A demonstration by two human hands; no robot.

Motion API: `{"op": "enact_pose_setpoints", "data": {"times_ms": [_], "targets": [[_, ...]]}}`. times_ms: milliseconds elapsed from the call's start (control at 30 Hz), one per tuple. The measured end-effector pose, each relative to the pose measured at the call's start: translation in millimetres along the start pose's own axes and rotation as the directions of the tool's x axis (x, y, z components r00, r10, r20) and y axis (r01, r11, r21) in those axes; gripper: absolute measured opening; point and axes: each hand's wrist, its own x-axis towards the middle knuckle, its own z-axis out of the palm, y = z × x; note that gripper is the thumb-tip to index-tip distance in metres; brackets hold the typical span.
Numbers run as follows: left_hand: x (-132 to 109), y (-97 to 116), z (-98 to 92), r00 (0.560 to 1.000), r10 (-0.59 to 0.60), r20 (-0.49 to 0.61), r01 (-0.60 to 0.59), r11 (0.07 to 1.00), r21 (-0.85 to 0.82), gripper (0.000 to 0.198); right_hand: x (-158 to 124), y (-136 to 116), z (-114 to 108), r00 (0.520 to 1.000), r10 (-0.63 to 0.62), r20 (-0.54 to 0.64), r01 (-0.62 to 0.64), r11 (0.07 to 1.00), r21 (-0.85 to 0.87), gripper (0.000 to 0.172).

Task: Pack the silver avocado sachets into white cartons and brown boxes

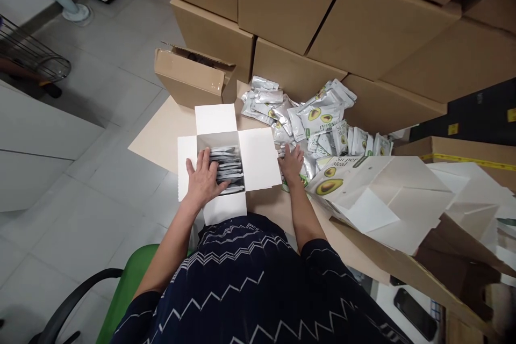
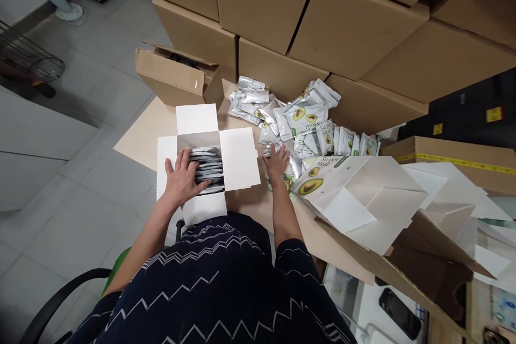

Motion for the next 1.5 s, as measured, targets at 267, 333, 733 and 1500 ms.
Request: {"op": "enact_pose_setpoints", "data": {"times_ms": [267,333,733,1500], "targets": [[1,-1,1.8,1.0,0.001,-0.006,-0.001,1.0,0.026,0.05,5,16,-2,0.991,-0.069,-0.117,0.08,0.993,0.085,0.052],[1,-2,2.1,1.0,0.0,-0.001,0.0,1.0,0.011,0.05,6,20,-10,0.985,-0.01,-0.17,0.048,0.974,0.222,0.048],[1,-2,3.5,1.0,-0.003,0.01,0.003,1.0,0.009,0.047,14,42,-35,0.878,0.468,0.099,-0.111,-0.003,0.994,0.041],[0,2,-3.2,1.0,-0.015,0.024,0.015,1.0,-0.008,0.051,-6,-161,-149,0.648,-0.715,-0.262,0.453,0.086,0.887,0.041]]}}
